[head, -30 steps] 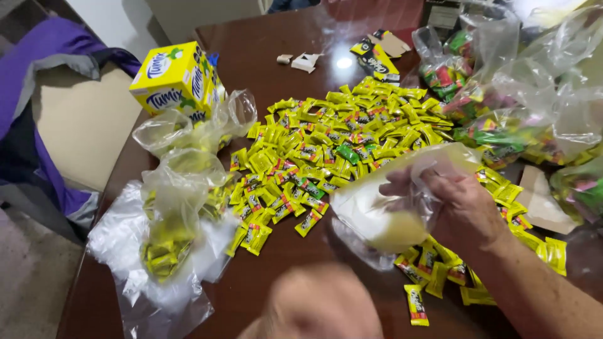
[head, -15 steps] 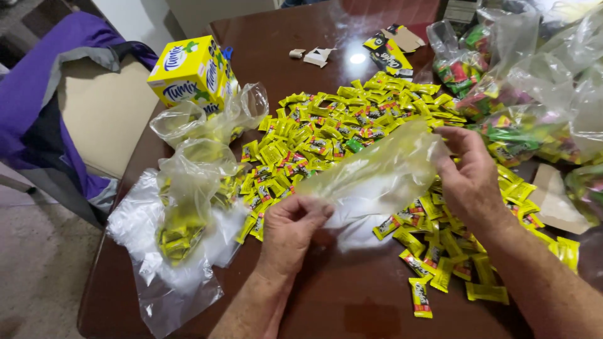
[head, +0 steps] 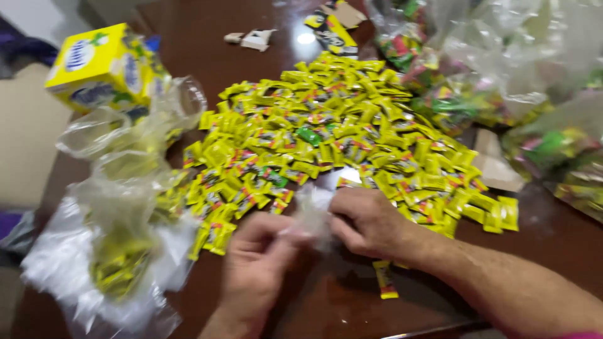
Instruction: Bagging yellow-wrapped candies from a large pile into small plastic bags
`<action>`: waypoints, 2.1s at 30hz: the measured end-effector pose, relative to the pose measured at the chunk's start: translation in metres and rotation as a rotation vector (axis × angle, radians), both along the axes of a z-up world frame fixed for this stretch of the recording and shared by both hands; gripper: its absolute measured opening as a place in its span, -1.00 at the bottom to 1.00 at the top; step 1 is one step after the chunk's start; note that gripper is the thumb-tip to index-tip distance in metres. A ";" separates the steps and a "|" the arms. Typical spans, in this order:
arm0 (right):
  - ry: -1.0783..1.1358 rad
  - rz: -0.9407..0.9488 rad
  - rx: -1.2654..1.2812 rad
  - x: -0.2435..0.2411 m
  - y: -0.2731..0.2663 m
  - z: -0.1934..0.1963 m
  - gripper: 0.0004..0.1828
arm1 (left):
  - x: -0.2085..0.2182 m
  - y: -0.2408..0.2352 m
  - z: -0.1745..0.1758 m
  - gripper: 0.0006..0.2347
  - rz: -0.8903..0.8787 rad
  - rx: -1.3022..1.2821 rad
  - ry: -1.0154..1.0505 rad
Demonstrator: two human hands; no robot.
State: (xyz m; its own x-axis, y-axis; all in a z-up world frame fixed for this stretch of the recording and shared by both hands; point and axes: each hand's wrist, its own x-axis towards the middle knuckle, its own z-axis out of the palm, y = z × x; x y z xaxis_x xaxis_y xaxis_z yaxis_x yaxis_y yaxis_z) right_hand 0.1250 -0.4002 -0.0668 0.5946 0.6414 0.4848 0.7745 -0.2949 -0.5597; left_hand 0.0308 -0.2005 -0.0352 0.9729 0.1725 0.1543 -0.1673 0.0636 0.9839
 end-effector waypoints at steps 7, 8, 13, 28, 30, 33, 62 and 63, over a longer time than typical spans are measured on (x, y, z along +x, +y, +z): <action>-0.091 -0.020 -0.106 0.040 -0.052 0.038 -0.27 | -0.001 0.018 0.008 -0.88 -0.062 -0.458 -0.195; 0.045 -0.264 -0.492 0.053 -0.066 0.040 0.04 | 0.000 0.022 0.009 -0.87 0.155 -0.268 -0.240; 0.332 -0.565 -1.067 0.048 -0.033 0.032 0.47 | -0.001 0.031 0.010 -0.87 0.369 -0.052 -0.256; -0.222 -0.518 -0.667 -0.015 -0.188 -0.030 0.45 | -0.025 0.019 0.022 -0.87 0.298 0.103 -0.132; -0.205 -0.574 -0.647 -0.025 -0.162 -0.034 0.45 | -0.031 0.012 0.023 -0.84 0.269 0.068 -0.108; -0.321 -0.450 -0.450 0.011 -0.108 -0.029 -0.04 | -0.029 0.019 0.016 -0.87 0.189 0.163 -0.120; 1.180 -0.176 0.378 0.109 -0.040 0.036 -0.67 | 0.014 0.013 0.079 -0.96 0.038 0.457 -0.088; 1.219 -0.231 0.325 0.101 -0.038 0.051 -0.67 | 0.015 0.009 0.091 -0.96 0.089 0.617 -0.194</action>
